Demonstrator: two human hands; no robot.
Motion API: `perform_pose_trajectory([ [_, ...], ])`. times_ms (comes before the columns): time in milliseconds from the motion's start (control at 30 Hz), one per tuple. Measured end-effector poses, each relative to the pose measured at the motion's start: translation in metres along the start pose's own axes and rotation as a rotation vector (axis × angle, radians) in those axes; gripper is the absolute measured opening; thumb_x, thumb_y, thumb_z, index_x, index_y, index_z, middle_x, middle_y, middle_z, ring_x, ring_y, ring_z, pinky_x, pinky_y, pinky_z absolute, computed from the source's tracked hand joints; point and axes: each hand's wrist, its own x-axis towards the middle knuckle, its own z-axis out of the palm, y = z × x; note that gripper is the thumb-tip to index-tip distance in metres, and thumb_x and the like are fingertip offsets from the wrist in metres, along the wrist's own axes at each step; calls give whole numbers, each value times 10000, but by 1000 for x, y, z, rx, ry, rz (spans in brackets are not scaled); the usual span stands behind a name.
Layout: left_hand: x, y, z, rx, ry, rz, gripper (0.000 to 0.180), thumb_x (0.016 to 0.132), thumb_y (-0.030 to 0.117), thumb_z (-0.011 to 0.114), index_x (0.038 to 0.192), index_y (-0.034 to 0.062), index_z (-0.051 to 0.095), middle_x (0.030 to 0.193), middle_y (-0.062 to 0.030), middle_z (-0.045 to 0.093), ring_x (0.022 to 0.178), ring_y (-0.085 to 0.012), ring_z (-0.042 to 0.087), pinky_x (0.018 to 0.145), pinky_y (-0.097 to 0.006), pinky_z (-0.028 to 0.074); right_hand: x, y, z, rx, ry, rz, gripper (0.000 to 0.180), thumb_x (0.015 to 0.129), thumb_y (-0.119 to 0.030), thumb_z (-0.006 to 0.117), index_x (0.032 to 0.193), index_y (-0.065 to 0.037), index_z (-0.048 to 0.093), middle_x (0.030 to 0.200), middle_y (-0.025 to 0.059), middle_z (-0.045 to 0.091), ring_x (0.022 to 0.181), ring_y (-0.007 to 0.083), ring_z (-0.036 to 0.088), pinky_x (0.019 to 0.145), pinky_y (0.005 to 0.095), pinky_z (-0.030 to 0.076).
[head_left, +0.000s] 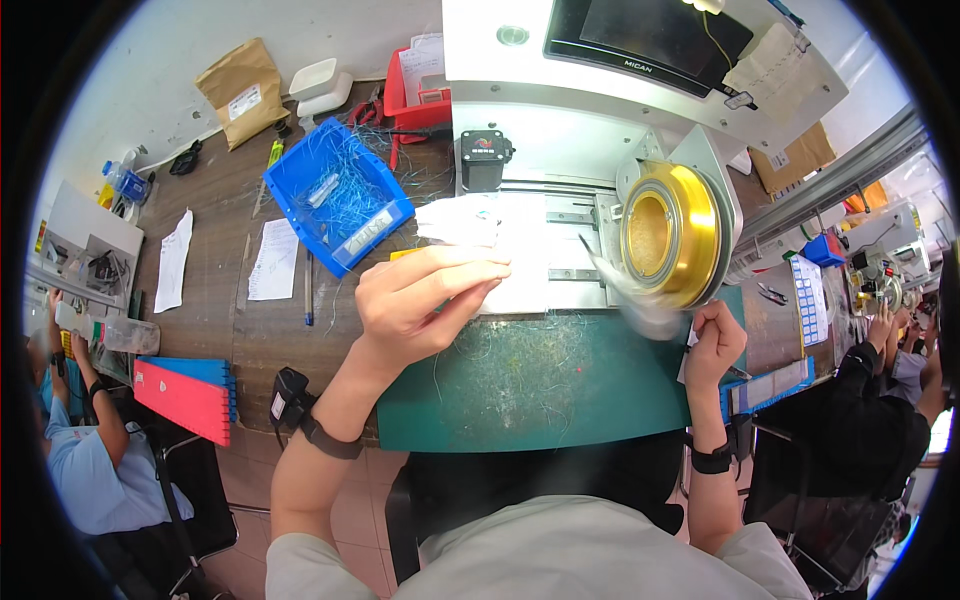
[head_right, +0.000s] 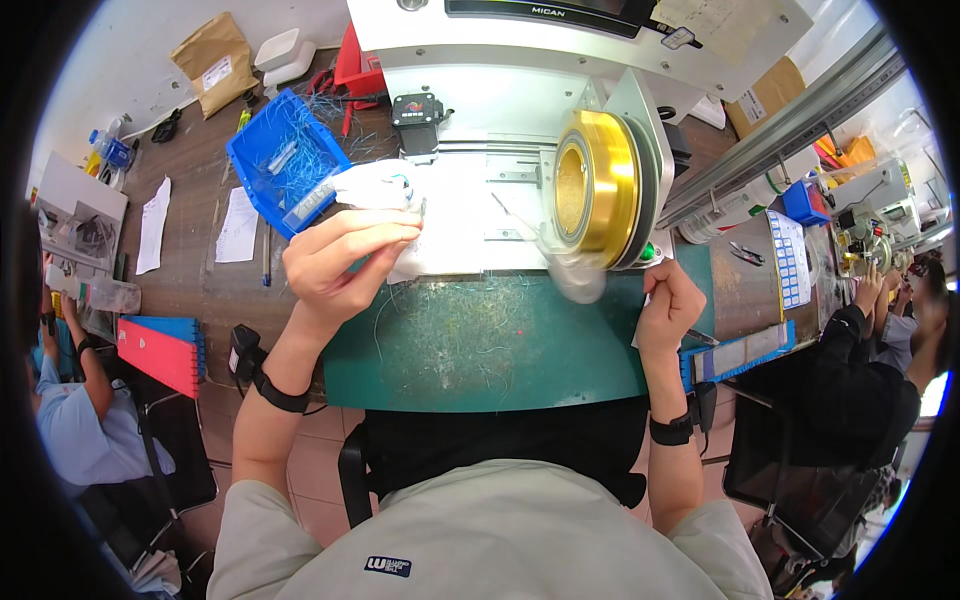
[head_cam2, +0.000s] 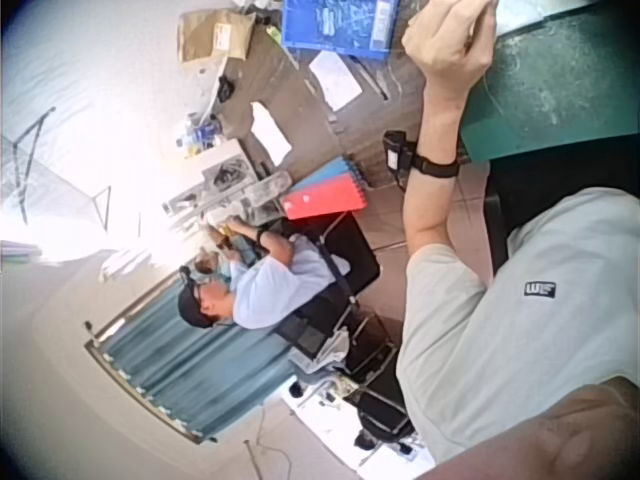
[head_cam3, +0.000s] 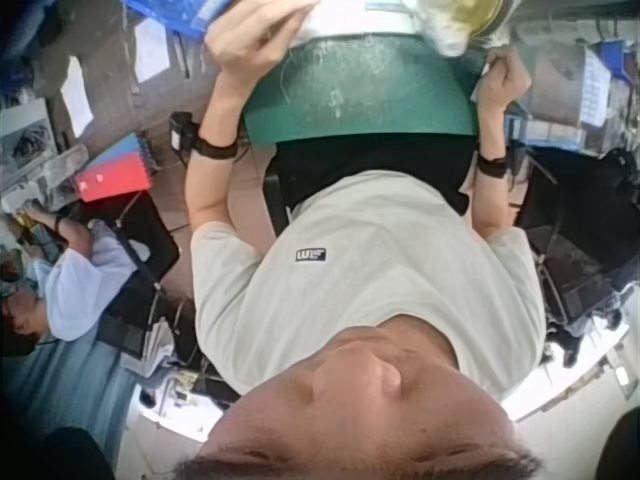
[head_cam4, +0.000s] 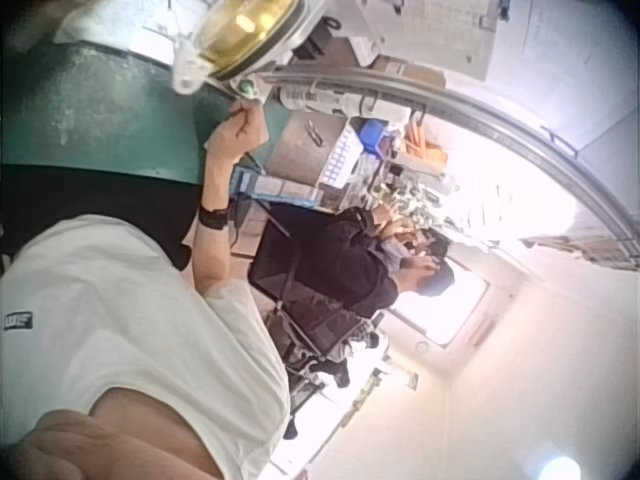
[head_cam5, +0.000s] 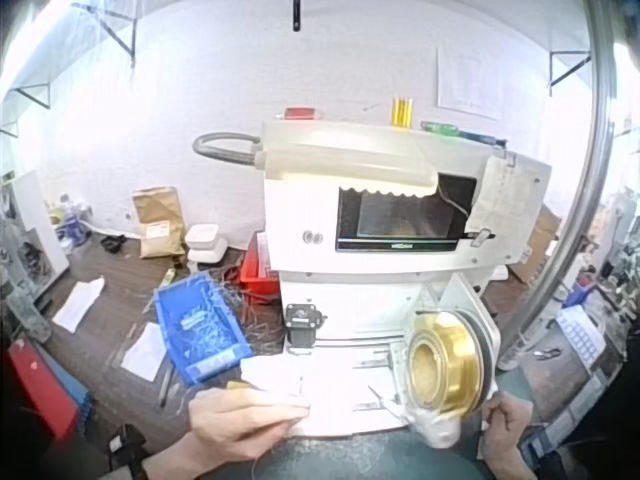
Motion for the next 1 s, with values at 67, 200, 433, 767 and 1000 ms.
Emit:
perform_pose_trajectory([
  [67, 0, 0, 0, 0, 1, 7, 222, 829, -4, 853, 1025, 99, 838, 988, -53, 824, 826, -166, 794, 681, -262, 609, 0, -1, 0, 2, -3, 1, 210, 904, 76, 449, 723, -10, 513, 624, -11, 457, 559, 59, 401, 530, 256, 267],
  [200, 0, -1, 0, -8, 2, 2, 216, 832, -1, 855, 1025, 95, 837, 979, -57, 823, 813, -167, 790, 674, -264, 605, 0, -1, 0, -2, -9, 1, 213, 903, 73, 450, 718, -8, 517, 624, -9, 450, 562, 64, 400, 533, 256, 267],
  [433, 0, 0, 1, -17, 13, 3, 209, 835, -1, 857, 1022, 89, 836, 963, -61, 820, 786, -164, 781, 660, -263, 597, 0, 0, -1, -11, -11, 10, 200, 902, 73, 443, 732, -5, 513, 634, -2, 454, 564, 70, 404, 534, 263, 265],
  [767, 0, 0, 1, 2, 21, 21, 219, 831, -5, 851, 1025, 95, 834, 973, -55, 822, 799, -164, 784, 659, -261, 593, -2, 2, -1, -5, -10, -26, 198, 898, 82, 430, 733, -1, 499, 653, 10, 462, 571, 81, 399, 538, 264, 262],
  [1000, 1, 3, -3, -14, -34, -8, 217, 833, -82, 822, 1017, 34, 820, 996, -112, 819, 871, -215, 799, 750, -301, 628, -1, 1, -2, 21, 3, -53, 205, 901, 89, 425, 732, 6, 505, 656, 16, 468, 577, 83, 399, 546, 265, 254],
])
